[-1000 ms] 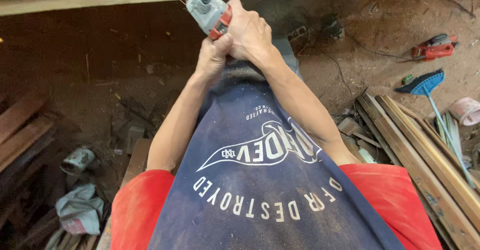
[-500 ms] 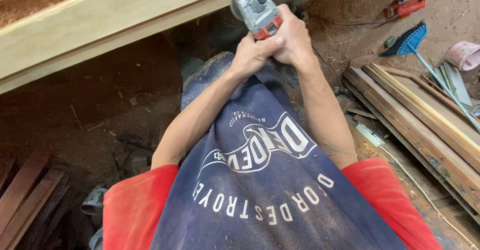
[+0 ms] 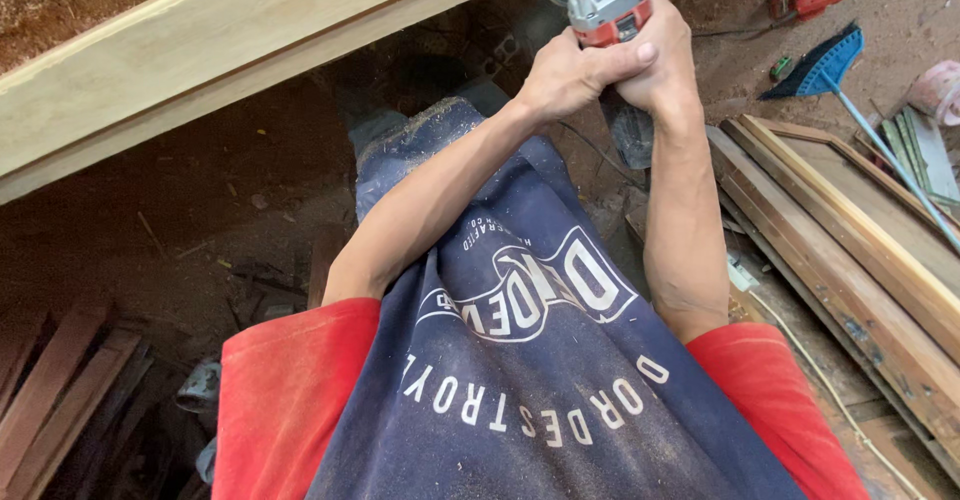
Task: The person smooths a long wooden plank using an angle grinder, then flips it to sand the other side. They proceed to sand the plank by hand with a sanding block and finally cut the plank using a circular saw.
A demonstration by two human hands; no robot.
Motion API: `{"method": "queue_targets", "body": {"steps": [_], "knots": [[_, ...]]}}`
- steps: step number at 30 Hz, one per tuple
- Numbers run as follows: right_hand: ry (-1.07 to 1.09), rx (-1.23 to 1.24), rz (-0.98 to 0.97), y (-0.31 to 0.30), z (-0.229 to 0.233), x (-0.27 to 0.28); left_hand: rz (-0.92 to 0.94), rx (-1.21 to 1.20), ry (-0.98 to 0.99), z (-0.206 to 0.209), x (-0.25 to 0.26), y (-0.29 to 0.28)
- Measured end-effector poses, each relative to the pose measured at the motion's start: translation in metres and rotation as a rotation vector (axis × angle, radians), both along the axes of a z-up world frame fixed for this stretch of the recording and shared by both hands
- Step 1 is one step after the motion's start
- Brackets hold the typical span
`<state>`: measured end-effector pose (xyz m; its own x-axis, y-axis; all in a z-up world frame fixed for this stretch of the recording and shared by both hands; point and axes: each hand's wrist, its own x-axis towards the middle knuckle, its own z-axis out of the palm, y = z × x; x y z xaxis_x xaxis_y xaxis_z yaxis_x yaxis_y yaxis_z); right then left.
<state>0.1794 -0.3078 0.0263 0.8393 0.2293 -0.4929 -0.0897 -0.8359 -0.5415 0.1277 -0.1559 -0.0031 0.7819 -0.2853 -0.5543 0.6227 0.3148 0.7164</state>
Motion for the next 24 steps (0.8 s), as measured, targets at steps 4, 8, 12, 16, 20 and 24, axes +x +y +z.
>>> {"method": "queue_targets", "body": {"steps": [4,8,12,16,20,24], "knots": [[0.020,0.064,-0.091,-0.013,-0.003,0.003,-0.042,0.012,0.011,-0.003,0.014,-0.013],[0.013,0.061,-0.049,-0.002,-0.004,0.004,-0.061,0.008,0.020,0.001,0.006,-0.004],[0.211,-0.144,0.018,0.057,0.002,-0.014,0.098,-0.116,0.130,0.004,-0.039,0.039],[0.272,-0.169,0.198,0.115,0.022,-0.029,0.260,-0.112,0.171,0.007,-0.083,0.077],[0.332,-0.202,0.163,0.115,0.027,-0.027,0.256,-0.127,0.168,0.007,-0.081,0.074],[0.231,-0.141,0.022,0.055,0.010,-0.012,0.007,0.030,0.147,0.003,-0.034,0.037]]}}
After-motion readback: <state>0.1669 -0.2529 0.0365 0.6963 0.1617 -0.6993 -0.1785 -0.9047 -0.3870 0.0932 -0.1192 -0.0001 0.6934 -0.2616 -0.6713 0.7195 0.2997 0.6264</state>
